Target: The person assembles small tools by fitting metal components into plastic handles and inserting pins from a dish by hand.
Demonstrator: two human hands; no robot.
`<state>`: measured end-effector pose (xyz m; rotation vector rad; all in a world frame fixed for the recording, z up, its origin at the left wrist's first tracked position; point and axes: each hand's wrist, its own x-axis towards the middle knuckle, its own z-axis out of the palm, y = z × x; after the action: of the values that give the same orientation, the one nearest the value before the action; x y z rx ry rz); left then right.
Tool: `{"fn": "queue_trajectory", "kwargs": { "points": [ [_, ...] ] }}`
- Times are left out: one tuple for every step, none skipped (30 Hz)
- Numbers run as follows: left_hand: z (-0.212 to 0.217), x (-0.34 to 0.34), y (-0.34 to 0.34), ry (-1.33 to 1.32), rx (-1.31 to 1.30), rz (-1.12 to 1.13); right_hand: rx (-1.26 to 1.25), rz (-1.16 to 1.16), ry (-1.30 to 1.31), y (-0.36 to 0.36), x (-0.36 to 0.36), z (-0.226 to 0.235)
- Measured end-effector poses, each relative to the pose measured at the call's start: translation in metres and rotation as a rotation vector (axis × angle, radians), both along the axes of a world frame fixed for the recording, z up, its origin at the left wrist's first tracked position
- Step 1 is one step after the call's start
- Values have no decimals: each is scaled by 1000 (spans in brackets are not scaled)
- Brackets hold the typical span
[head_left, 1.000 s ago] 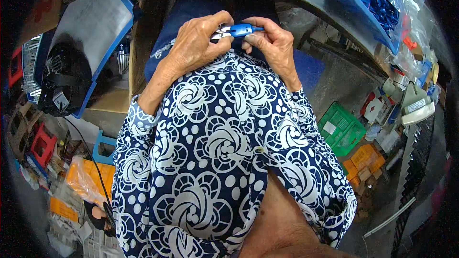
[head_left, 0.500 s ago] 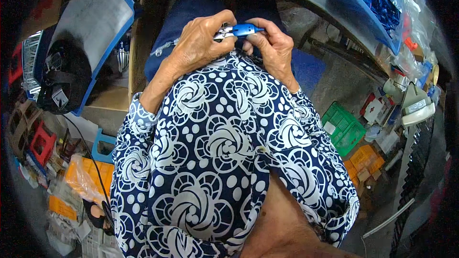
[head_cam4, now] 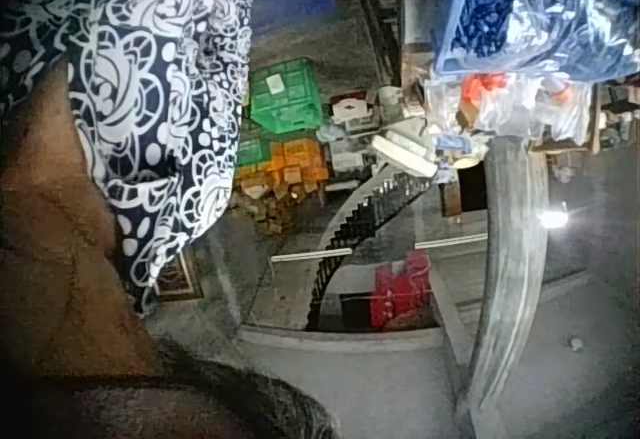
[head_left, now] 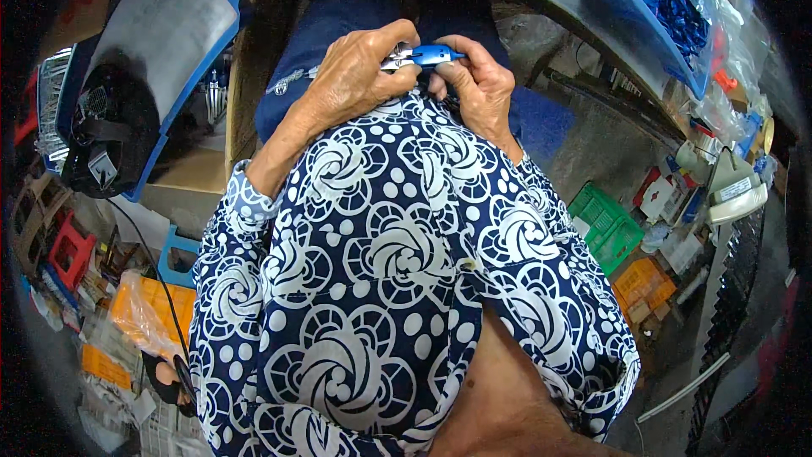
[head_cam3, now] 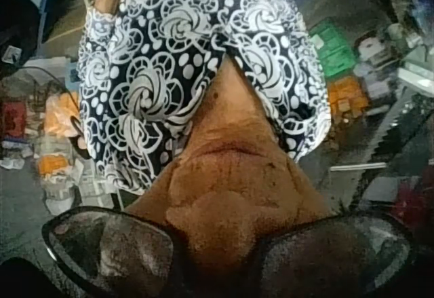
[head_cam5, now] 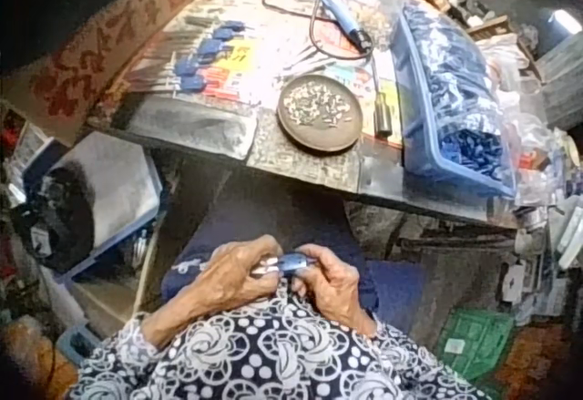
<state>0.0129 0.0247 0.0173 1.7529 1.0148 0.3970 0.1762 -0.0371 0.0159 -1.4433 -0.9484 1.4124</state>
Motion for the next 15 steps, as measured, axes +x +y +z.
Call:
{"fn": "queue_trajectory", "kwargs": {
  "points": [
    [-2,1,-1,-44,-13,4,29,-9,-52,-2,-1,0],
    [-3,1,-2,-88,-26,9,57,-18,-105,-4,-2,-1],
    [-4,0,-3,-86,-27,9,45,-10,-76,-5,-2,-3],
    [-5,-1,-5,-66,-20,-4,44,-9,-75,-6,-1,-4],
    [-7,-2,-6,-46,-13,-17,1,10,-51,-7,-1,-5],
    [-7,-3,-7,-46,-14,-16,-41,29,-29,-8,0,-7],
    [-8,-4,-9,-36,-32,-21,-42,29,-28,-9,0,-8],
    [-9,-4,-10,-27,-50,-27,-49,35,-24,-11,1,-10],
    [-10,-4,-10,-28,-52,-28,-57,40,-20,-12,1,-12],
    [-10,-4,-9,-26,-64,-48,-59,39,-20,-13,2,-14],
    [-11,-4,-9,-25,-76,-69,-56,50,-26,-14,3,-15],
    [-12,-5,-11,-22,-77,-66,-53,66,-27,-15,2,-15],
    [-13,-6,-12,-26,-79,-67,-58,61,-10,-15,1,-16],
    [-14,-6,-14,-30,-82,-69,-59,63,-7,-16,0,-16],
    [-15,-6,-14,-30,-81,-69,-54,49,-12,-17,-1,-14]
  ]
}}
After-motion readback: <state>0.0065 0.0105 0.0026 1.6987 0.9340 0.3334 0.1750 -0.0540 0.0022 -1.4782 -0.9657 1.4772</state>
